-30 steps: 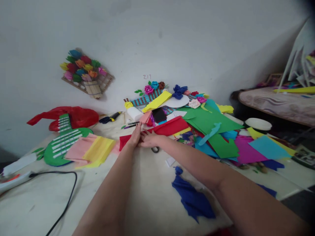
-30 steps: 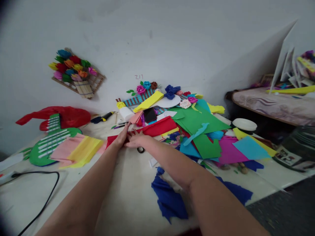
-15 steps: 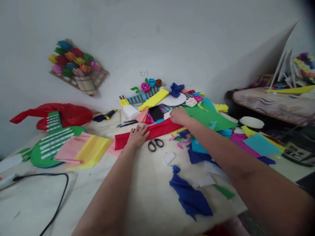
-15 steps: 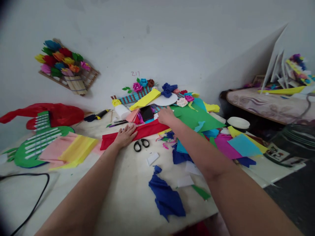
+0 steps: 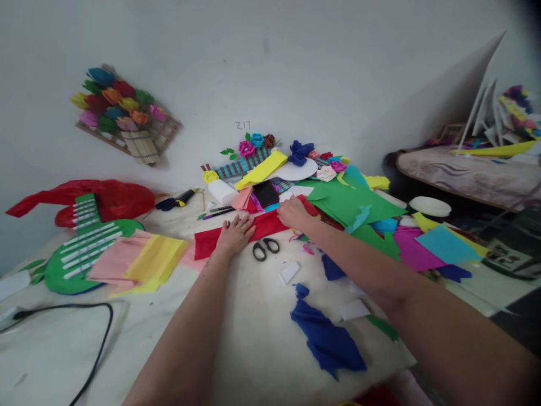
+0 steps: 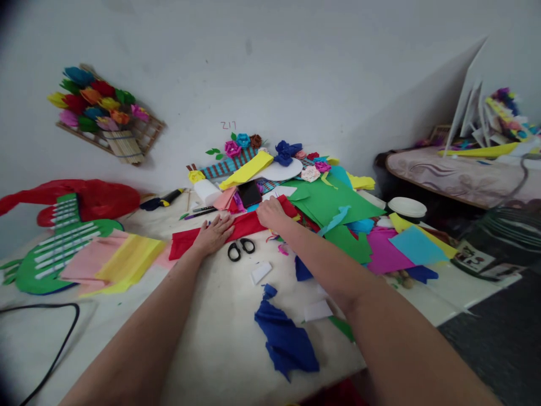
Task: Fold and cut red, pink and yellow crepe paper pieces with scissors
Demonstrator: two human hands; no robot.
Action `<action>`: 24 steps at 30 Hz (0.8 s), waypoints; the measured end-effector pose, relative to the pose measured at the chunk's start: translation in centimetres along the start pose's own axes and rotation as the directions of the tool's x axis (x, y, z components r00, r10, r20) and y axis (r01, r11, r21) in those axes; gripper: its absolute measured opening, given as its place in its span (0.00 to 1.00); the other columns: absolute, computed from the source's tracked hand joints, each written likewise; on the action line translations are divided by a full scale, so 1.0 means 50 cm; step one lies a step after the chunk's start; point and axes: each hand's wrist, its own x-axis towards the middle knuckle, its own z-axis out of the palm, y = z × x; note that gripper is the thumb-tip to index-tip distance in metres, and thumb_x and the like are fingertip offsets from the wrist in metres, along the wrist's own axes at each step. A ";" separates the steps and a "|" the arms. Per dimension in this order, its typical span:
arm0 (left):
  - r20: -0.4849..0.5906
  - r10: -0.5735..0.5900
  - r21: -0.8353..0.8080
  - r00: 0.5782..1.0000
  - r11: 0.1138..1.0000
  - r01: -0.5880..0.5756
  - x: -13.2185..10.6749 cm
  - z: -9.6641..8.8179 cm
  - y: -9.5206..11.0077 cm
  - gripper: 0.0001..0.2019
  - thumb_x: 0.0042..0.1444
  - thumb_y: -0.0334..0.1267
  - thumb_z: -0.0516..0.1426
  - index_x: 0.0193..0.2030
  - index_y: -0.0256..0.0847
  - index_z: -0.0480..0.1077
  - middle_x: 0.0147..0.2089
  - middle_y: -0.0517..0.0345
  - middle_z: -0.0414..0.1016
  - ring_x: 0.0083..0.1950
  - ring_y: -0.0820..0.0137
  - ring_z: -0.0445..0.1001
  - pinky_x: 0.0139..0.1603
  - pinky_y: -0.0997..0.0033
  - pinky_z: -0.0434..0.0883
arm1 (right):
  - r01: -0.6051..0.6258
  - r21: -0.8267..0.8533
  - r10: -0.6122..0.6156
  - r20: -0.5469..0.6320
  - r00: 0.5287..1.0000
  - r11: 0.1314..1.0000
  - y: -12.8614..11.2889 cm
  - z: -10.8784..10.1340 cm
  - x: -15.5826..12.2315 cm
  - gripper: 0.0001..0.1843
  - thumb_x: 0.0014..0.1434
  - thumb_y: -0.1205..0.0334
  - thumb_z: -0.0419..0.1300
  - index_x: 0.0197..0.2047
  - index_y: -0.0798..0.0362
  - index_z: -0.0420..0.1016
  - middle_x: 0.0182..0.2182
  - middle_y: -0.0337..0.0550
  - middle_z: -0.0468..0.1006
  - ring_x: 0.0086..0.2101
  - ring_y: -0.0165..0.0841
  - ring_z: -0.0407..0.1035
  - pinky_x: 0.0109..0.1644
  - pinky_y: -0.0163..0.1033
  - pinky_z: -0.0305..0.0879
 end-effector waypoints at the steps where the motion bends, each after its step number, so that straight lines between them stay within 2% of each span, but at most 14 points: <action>1: 0.002 0.008 0.019 1.000 1.000 -0.008 0.000 -0.001 0.000 0.25 0.62 0.47 0.33 0.66 0.52 0.45 0.68 0.63 0.41 0.68 0.59 0.37 0.61 0.41 0.42 | -0.007 0.006 0.007 0.004 1.000 1.000 -0.002 0.003 0.001 0.15 0.57 0.66 0.48 0.38 0.63 0.75 0.36 0.59 0.76 0.38 0.42 0.68 0.47 0.47 0.53; 5: 0.004 0.019 0.059 1.000 0.998 -0.020 0.000 0.000 0.000 0.25 0.62 0.46 0.33 0.66 0.51 0.45 0.69 0.62 0.41 0.68 0.58 0.38 0.60 0.39 0.44 | -0.067 0.046 0.066 0.012 0.998 0.997 0.005 0.003 -0.001 0.15 0.55 0.71 0.48 0.40 0.63 0.73 0.37 0.59 0.75 0.39 0.42 0.69 0.44 0.45 0.56; 8: 0.003 0.052 0.103 0.999 0.993 -0.052 0.002 0.004 -0.004 0.25 0.62 0.44 0.33 0.65 0.52 0.46 0.69 0.62 0.41 0.68 0.57 0.38 0.59 0.38 0.45 | -0.221 0.109 0.224 -0.011 0.975 0.969 0.028 -0.009 -0.006 0.16 0.56 0.69 0.47 0.41 0.61 0.73 0.38 0.58 0.75 0.39 0.42 0.69 0.43 0.43 0.58; 10: 0.003 0.082 0.138 0.997 0.987 -0.082 0.003 0.006 -0.007 0.24 0.62 0.43 0.34 0.65 0.53 0.47 0.69 0.63 0.41 0.68 0.57 0.37 0.58 0.36 0.46 | -0.374 0.183 0.384 -0.022 0.923 0.909 0.053 -0.019 -0.009 0.17 0.59 0.66 0.45 0.42 0.59 0.73 0.38 0.57 0.75 0.40 0.41 0.69 0.42 0.40 0.59; 12: 0.008 0.104 0.160 0.995 0.982 -0.104 0.003 0.007 -0.010 0.24 0.62 0.42 0.34 0.64 0.54 0.49 0.69 0.63 0.41 0.68 0.56 0.37 0.57 0.35 0.46 | -0.508 0.272 0.526 0.008 0.851 0.817 0.085 -0.030 -0.014 0.18 0.60 0.62 0.45 0.42 0.57 0.74 0.38 0.54 0.76 0.39 0.39 0.69 0.39 0.38 0.60; 14: 0.011 0.111 0.164 0.994 0.980 -0.111 0.004 0.008 -0.012 0.24 0.62 0.42 0.35 0.64 0.55 0.48 0.69 0.62 0.40 0.68 0.55 0.37 0.57 0.35 0.46 | -0.547 0.350 0.575 0.029 0.817 0.760 0.122 -0.044 -0.025 0.17 0.59 0.59 0.47 0.40 0.54 0.76 0.39 0.50 0.77 0.39 0.37 0.69 0.38 0.36 0.60; 15: 0.010 0.108 0.162 0.994 0.981 -0.108 0.004 0.009 -0.013 0.24 0.62 0.42 0.35 0.65 0.55 0.48 0.69 0.62 0.40 0.68 0.55 0.38 0.57 0.35 0.46 | -0.520 0.399 0.547 0.055 0.836 0.755 0.141 -0.053 -0.033 0.16 0.57 0.57 0.50 0.39 0.54 0.76 0.38 0.48 0.77 0.38 0.36 0.69 0.38 0.35 0.60; 16: 0.007 0.105 0.158 0.994 0.982 -0.105 0.005 0.009 -0.013 0.24 0.62 0.42 0.35 0.65 0.55 0.48 0.69 0.61 0.40 0.68 0.55 0.37 0.57 0.36 0.46 | -0.466 0.458 0.474 0.106 0.874 0.757 0.159 -0.064 -0.042 0.15 0.56 0.56 0.52 0.38 0.55 0.77 0.36 0.47 0.77 0.36 0.35 0.69 0.36 0.34 0.60; 17: 0.005 0.106 0.156 0.994 0.982 -0.106 0.005 0.009 -0.014 0.23 0.62 0.42 0.36 0.64 0.56 0.48 0.69 0.62 0.41 0.68 0.55 0.37 0.57 0.36 0.46 | -0.398 0.525 0.350 0.195 0.916 0.752 0.176 -0.075 -0.052 0.16 0.54 0.55 0.54 0.36 0.56 0.77 0.33 0.45 0.78 0.33 0.33 0.69 0.35 0.33 0.60; 18: 0.005 0.110 0.155 0.994 0.982 -0.110 0.005 0.009 -0.014 0.23 0.62 0.41 0.36 0.64 0.56 0.48 0.69 0.62 0.41 0.68 0.56 0.36 0.57 0.36 0.46 | -0.353 0.579 0.215 0.295 0.931 0.735 0.191 -0.087 -0.062 0.17 0.52 0.53 0.56 0.34 0.58 0.77 0.30 0.45 0.77 0.30 0.31 0.68 0.34 0.32 0.60; 19: 0.006 0.115 0.156 0.993 0.981 -0.114 0.005 0.009 -0.014 0.23 0.62 0.41 0.36 0.64 0.57 0.48 0.69 0.63 0.41 0.68 0.56 0.35 0.57 0.35 0.46 | -0.325 0.614 0.076 0.396 0.915 0.719 0.203 -0.099 -0.072 0.18 0.50 0.51 0.58 0.33 0.58 0.78 0.27 0.44 0.77 0.27 0.30 0.67 0.33 0.32 0.60; 21: 0.012 0.116 0.156 0.993 0.981 -0.117 0.004 0.008 -0.012 0.23 0.62 0.40 0.36 0.64 0.57 0.48 0.69 0.63 0.40 0.68 0.56 0.35 0.57 0.35 0.45 | -0.332 0.597 -0.092 0.566 0.819 0.730 0.218 -0.120 -0.086 0.22 0.46 0.45 0.59 0.29 0.59 0.78 0.23 0.44 0.76 0.23 0.28 0.65 0.31 0.33 0.60; 23: 0.010 0.102 0.149 0.995 0.984 -0.102 0.003 0.007 -0.010 0.24 0.62 0.41 0.36 0.64 0.56 0.48 0.69 0.62 0.40 0.68 0.55 0.35 0.57 0.34 0.45 | -0.334 0.477 -0.101 0.679 0.727 0.813 0.218 -0.134 -0.088 0.26 0.47 0.42 0.57 0.26 0.59 0.78 0.21 0.46 0.75 0.22 0.28 0.64 0.31 0.35 0.60; 24: 0.006 0.094 0.145 0.996 0.985 -0.094 0.002 0.006 -0.009 0.24 0.62 0.41 0.36 0.64 0.55 0.48 0.69 0.61 0.40 0.68 0.55 0.36 0.57 0.34 0.45 | -0.318 0.386 -0.053 0.703 0.709 0.866 0.213 -0.138 -0.085 0.26 0.48 0.42 0.57 0.25 0.60 0.78 0.21 0.47 0.75 0.23 0.29 0.65 0.32 0.35 0.61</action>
